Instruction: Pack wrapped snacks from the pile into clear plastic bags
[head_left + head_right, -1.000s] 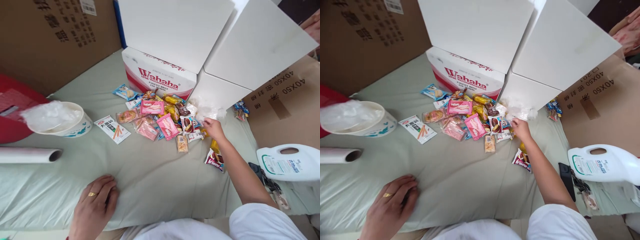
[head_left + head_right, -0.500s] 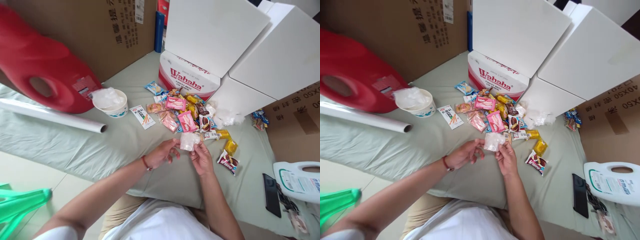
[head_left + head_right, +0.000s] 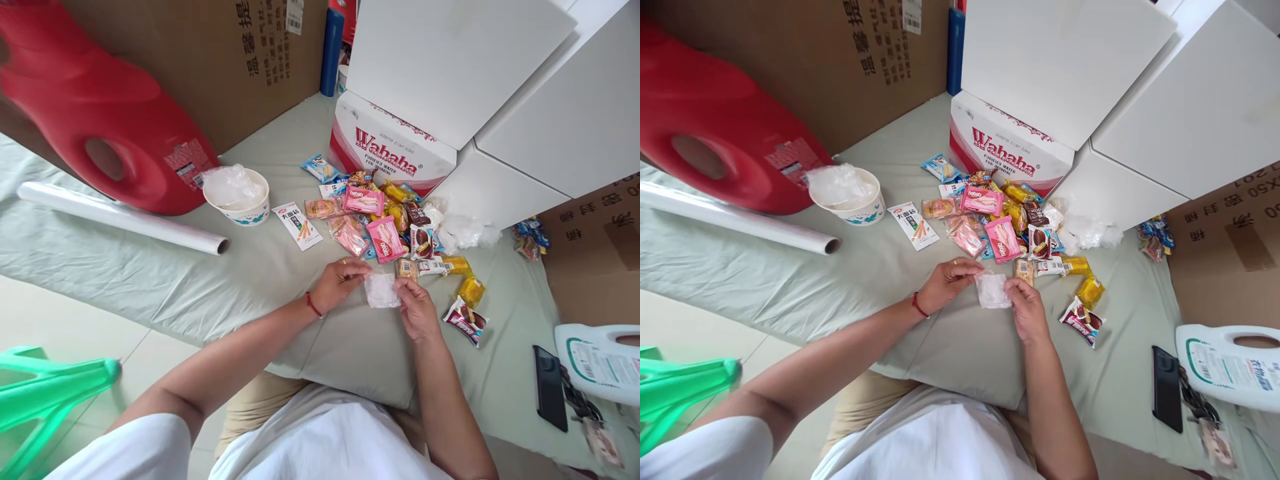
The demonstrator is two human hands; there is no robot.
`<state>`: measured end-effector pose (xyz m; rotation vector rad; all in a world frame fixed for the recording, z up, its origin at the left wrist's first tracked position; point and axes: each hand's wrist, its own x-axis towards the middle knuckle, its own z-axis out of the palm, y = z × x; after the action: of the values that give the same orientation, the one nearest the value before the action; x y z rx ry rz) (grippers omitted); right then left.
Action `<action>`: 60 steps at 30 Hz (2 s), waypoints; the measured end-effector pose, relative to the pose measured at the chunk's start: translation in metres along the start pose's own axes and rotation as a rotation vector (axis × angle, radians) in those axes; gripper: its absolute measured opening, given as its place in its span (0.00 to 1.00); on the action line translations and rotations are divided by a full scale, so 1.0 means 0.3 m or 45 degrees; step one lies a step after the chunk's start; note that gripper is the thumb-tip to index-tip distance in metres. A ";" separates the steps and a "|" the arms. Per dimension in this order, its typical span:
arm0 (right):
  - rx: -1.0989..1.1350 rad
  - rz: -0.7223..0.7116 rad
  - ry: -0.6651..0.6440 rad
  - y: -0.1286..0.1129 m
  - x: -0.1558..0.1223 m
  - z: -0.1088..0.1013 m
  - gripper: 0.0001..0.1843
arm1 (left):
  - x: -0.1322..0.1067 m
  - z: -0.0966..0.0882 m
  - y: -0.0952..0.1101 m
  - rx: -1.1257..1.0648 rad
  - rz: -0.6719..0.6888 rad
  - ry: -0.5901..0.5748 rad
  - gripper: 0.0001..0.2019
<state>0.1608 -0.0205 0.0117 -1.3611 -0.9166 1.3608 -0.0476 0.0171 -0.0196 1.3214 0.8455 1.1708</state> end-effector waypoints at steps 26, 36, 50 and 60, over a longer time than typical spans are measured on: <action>-0.482 -0.377 -0.331 -0.070 0.082 0.059 0.18 | 0.006 -0.012 0.040 -0.468 -0.471 -0.343 0.24; -0.401 -0.376 0.073 -0.013 -0.047 0.148 0.19 | 0.008 0.007 0.016 -0.479 -0.347 -0.153 0.23; 0.510 0.049 0.154 0.012 -0.030 0.046 0.16 | 0.048 -0.033 0.009 -0.655 -0.373 0.115 0.24; 0.693 0.084 0.166 0.024 -0.042 0.001 0.12 | 0.037 -0.020 0.013 -0.107 -0.104 0.302 0.21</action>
<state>0.1584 -0.0345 0.0080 -1.0465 -0.3727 1.4194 -0.0510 0.0289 -0.0148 1.0834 0.9995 1.3007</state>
